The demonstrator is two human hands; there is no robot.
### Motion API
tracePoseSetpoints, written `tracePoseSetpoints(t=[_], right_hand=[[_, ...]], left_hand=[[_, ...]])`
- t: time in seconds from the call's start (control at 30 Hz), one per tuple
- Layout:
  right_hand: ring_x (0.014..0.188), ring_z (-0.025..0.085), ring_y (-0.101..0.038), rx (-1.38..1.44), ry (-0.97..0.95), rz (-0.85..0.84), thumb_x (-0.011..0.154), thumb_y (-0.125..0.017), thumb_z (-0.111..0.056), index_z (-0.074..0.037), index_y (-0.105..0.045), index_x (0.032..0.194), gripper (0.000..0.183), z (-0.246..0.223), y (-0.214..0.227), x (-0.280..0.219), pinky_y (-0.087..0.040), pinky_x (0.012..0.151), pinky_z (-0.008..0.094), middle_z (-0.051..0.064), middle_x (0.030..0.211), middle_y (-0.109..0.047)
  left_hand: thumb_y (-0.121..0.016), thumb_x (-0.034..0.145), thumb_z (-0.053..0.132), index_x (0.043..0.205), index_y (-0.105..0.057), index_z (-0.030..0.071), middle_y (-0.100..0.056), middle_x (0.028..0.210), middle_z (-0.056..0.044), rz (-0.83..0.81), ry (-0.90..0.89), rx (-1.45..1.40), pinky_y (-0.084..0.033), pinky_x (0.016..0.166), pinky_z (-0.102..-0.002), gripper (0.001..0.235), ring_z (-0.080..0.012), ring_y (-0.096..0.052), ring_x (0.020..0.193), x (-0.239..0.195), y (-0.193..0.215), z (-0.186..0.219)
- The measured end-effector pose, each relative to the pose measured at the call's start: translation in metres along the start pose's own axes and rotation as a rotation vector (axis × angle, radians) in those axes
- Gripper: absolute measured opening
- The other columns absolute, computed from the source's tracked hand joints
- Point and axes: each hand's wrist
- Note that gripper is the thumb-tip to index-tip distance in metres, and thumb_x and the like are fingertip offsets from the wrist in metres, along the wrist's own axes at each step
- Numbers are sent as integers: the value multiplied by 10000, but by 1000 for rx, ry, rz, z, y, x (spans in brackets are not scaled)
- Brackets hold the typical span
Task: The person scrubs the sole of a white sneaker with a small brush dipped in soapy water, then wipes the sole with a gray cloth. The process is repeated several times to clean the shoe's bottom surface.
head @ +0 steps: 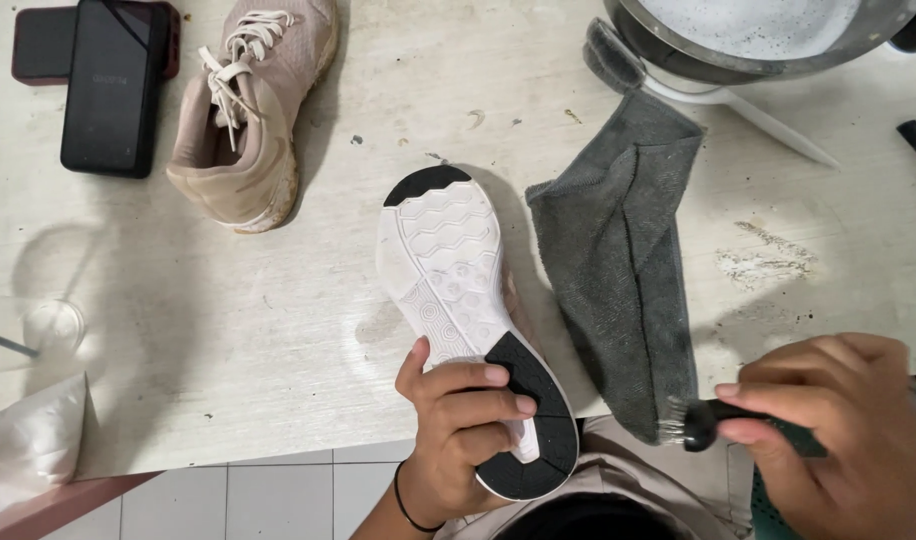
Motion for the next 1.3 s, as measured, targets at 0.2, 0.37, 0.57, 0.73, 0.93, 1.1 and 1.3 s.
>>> tracePoseSetpoints(t=[0.2, 0.37, 0.57, 0.73, 0.93, 1.1, 1.3], right_hand=[[728, 189, -793, 45, -91, -234, 838, -708, -354, -227, -688, 1187, 372, -24, -8, -3, -626, 548, 374, -7, 927, -804], [686, 172, -745, -41, 43, -196, 890, -684, -307, -313, -732, 1034, 152, -56, -1, 0, -598, 615, 369, -19, 898, -756], [1182, 24, -632, -254, -149, -892, 831, -641, -746, -627, -471, 1387, 594, -17, 17, -13, -557, 1003, 293, -263, 1268, -608], [600, 171, -700, -110, 109, -353, 933, -679, -370, -281, -733, 1001, 125, -34, -7, -8, -629, 476, 386, -1, 951, -684], [735, 193, -760, -76, 9, -13, 879, -674, -495, -268, -796, 1004, 287, -84, 24, 17, -585, 586, 385, 12, 831, -780], [828, 155, -765, -91, 198, -534, 895, -694, -281, -326, -727, 1291, 399, -9, 12, -24, -641, 668, 359, -56, 955, -746], [573, 173, -705, -20, -61, -484, 950, -655, -545, -358, -772, 1100, 268, -62, -1, -9, -605, 436, 385, -48, 873, -718]], left_hand=[[-575, 1049, 177, 877, -569, 159, -690, 1188, 16, -178, -25, 150, -118, 1234, -533, 173, -232, -611, 1229, 12, 6, 9], [-585, 1006, 51, 910, -562, 157, -625, 1332, -86, -249, 58, 124, -69, 1236, -534, 145, -305, -581, 1298, 13, 5, 10], [-526, 981, 9, 895, -513, 122, -648, 1230, -86, -254, 37, 108, -62, 1230, -556, 143, -311, -623, 1186, 18, 4, 10], [-583, 990, 49, 914, -504, 109, -642, 1208, -90, -260, 16, 185, -104, 1211, -568, 125, -286, -628, 1152, 26, 3, 11], [-595, 987, 132, 932, -518, 136, -615, 1233, -78, -266, 61, 143, -65, 1210, -578, 94, -290, -612, 1177, 20, -1, 11], [-579, 955, 61, 929, -483, 150, -603, 1227, -78, -250, 77, 135, -58, 1216, -559, 133, -279, -617, 1147, 23, 1, 8], [-646, 942, 68, 976, -526, 170, -603, 1267, -40, -275, 85, 124, -58, 1238, -514, 161, -243, -599, 1176, 20, 2, 6]])
Point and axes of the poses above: each hand's wrist, its own x-axis towards the middle knuckle, its own y-axis out of the back of the hand, z = x × y
